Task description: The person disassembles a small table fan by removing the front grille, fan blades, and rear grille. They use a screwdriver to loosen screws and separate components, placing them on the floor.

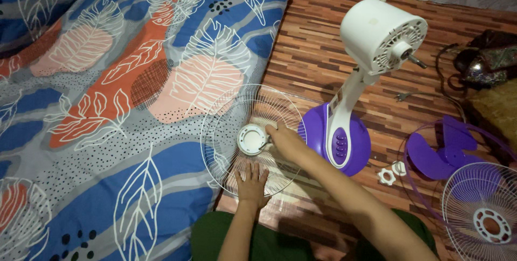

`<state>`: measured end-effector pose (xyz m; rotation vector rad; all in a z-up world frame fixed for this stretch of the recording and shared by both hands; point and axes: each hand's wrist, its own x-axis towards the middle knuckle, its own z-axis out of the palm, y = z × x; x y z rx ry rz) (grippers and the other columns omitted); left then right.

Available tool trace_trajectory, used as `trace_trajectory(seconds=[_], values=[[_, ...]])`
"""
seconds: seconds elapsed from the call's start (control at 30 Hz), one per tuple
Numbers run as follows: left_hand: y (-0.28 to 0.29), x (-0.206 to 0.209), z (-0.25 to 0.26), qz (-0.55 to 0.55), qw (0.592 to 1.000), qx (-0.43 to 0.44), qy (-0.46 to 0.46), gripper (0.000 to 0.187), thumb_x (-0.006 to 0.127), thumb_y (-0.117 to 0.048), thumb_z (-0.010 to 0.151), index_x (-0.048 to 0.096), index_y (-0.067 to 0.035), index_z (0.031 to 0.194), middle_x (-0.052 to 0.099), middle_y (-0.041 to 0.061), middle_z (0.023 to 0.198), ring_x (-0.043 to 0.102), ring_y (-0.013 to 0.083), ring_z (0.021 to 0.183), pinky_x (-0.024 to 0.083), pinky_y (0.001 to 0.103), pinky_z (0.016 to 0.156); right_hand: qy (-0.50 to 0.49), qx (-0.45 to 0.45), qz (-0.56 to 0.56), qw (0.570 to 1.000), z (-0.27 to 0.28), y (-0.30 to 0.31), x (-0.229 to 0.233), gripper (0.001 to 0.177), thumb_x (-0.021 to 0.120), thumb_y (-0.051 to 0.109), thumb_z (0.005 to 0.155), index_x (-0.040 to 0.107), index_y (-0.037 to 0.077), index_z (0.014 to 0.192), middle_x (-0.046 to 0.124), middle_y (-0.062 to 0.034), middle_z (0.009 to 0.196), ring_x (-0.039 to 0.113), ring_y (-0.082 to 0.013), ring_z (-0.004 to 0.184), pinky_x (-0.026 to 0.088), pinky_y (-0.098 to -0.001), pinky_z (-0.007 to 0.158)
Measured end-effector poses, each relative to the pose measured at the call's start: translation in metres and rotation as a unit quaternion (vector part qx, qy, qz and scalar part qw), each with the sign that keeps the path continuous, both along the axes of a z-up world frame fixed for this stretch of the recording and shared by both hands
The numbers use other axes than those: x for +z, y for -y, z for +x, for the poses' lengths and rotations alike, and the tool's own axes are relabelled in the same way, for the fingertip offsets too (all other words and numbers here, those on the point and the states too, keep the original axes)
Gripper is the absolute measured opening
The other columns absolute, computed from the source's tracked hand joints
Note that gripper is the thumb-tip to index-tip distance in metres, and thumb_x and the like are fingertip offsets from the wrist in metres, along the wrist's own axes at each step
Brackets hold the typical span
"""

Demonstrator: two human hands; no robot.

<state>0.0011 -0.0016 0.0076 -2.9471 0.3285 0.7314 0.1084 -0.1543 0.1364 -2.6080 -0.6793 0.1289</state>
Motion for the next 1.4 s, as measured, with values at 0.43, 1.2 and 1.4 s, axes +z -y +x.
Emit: trace_trajectory(seconds=[0.43,1.2,1.4], values=[[-0.002,-0.001,0.001,-0.001,1.000,-0.001,-0.008,0.097,0.067,-0.064,0.086,0.019,-0.031,0.164,0.001,0.011,0.173,-0.004,0.0373,0.159,0.000,0.074,0.118,0.054,0.037,0.013,0.998,0.001,-0.004,-0.006,0.033,0.068,0.010,0.079,0.062,0.004,0.110,0.061,-0.0266,0.109,0.068,-0.0469,0.098,0.057,-0.0512,0.081],[-0.008,-0.020,0.012,-0.040,0.998,0.002,-0.047,0.098,0.060,-0.076,0.088,0.020,-0.028,0.163,0.004,0.010,0.173,-0.001,0.0357,0.160,0.001,0.071,0.121,-0.026,-0.027,-0.012,0.999,-0.003,-0.023,0.013,0.032,0.065,0.024,0.096,0.059,0.000,0.116,0.061,-0.0277,0.105,0.066,-0.0432,0.095,0.056,-0.0500,0.083],[-0.046,-0.040,0.037,-0.018,0.996,-0.016,0.090,0.099,0.063,-0.069,0.087,0.023,-0.023,0.165,0.016,0.001,0.172,0.007,0.0329,0.158,0.001,0.069,0.123,0.001,-0.035,-0.017,0.999,0.002,-0.023,0.006,0.032,0.061,0.019,0.097,0.056,0.001,0.122,0.064,-0.0310,0.104,0.068,-0.0467,0.094,0.057,-0.0505,0.082]])
